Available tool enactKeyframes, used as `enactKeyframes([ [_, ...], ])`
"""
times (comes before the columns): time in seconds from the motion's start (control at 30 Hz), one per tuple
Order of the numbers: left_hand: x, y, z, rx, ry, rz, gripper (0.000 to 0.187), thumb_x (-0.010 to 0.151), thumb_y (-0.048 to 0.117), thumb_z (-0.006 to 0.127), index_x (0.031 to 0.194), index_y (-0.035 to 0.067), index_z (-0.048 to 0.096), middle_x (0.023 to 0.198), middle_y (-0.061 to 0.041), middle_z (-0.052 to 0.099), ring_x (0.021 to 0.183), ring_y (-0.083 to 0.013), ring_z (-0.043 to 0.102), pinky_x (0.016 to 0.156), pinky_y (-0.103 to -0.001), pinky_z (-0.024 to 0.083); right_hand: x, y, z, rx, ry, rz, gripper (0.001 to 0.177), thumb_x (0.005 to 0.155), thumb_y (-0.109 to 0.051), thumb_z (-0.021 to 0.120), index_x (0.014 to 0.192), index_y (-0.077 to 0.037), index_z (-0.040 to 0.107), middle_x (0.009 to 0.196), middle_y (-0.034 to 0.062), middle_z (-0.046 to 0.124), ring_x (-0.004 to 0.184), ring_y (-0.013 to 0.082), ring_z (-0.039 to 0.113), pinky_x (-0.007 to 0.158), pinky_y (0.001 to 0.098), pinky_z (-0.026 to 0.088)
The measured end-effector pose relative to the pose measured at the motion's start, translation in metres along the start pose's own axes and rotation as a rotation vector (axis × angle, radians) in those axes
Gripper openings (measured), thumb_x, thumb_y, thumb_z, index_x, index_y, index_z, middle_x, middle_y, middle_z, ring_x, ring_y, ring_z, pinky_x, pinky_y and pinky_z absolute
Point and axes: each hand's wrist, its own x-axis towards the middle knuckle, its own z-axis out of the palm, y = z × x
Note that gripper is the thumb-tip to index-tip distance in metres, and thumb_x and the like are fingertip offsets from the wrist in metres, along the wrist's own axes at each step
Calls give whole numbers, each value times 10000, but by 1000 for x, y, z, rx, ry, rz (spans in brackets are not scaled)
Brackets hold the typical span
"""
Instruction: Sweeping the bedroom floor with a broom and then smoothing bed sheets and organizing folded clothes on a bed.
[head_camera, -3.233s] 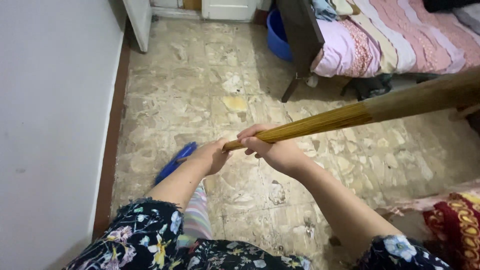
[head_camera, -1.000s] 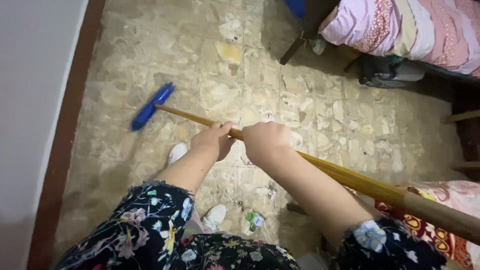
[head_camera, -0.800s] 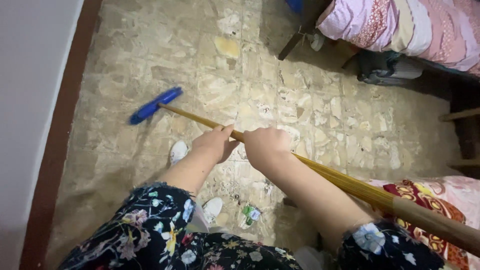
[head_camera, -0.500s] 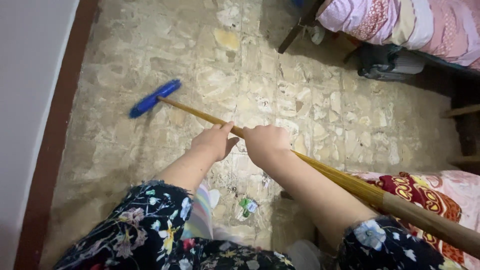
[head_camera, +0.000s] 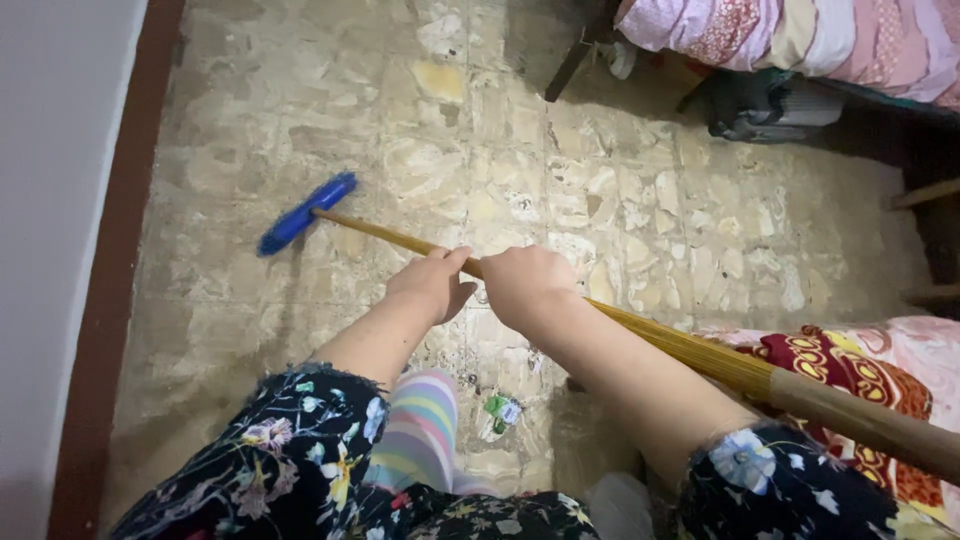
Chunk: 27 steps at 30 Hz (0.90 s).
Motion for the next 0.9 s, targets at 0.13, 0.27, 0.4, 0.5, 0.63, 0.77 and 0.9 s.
enactKeyframes([
  [0.13, -5, 3, -13, 15, -16, -6, 553, 985, 429, 589, 1506, 341, 424, 1505, -4, 490, 1342, -292, 526, 1066, -465, 486, 6, 0, -6, 9, -8, 4, 207, 943, -167, 594, 1066, -125, 756, 1072, 127, 755, 1020, 313, 732, 851, 443, 595],
  [0.27, -4, 7, -20, 13, -59, -31, 555, 993, 426, 580, 1516, 363, 405, 1548, 17, 457, 1368, -276, 512, 1080, -463, 478, 13, 4, -10, -13, -19, -6, 210, 935, -148, 602, 1069, -111, 760, 1071, 130, 755, 1021, 312, 732, 852, 436, 596],
  [0.4, 4, 1, -15, 10, -42, -19, 617, 990, 432, 588, 1559, 389, 354, 1565, 20, 442, 1391, -275, 487, 1105, -454, 454, 15, 4, -13, 7, -37, 16, 219, 932, -125, 599, 1083, -113, 758, 1083, 123, 751, 1031, 307, 728, 854, 429, 596],
  [0.5, 3, 4, -16, 25, -66, -32, 640, 977, 438, 604, 1557, 392, 335, 1582, 35, 406, 1401, -271, 466, 1099, -476, 444, 14, 4, -12, 18, -49, 47, 227, 937, -128, 596, 1097, -124, 758, 1101, 114, 745, 1049, 304, 719, 865, 425, 591],
  [0.63, 8, 1, -1, -14, -51, 1, 646, 956, 409, 615, 1544, 386, 350, 1581, 49, 415, 1377, -264, 501, 1087, -459, 466, 10, 7, -8, 29, -73, 65, 241, 945, -139, 588, 1119, -140, 754, 1112, 112, 744, 1058, 304, 718, 871, 422, 589],
  [0.77, 9, 1, 6, -23, -42, 5, 649, 953, 412, 634, 1540, 373, 358, 1578, 23, 414, 1364, -287, 507, 1087, -455, 466, 5, 6, -8, 58, -69, 79, 255, 943, -178, 596, 1148, -159, 745, 1122, 113, 744, 1062, 309, 717, 876, 432, 585],
  [0.9, 4, 3, 2, -22, -16, -8, 623, 946, 409, 646, 1513, 355, 390, 1573, 26, 423, 1373, -288, 497, 1078, -470, 472, -5, -3, -21, 84, -78, 121, 272, 936, -197, 604, 1173, -184, 737, 1137, 108, 742, 1068, 310, 717, 881, 439, 585],
])
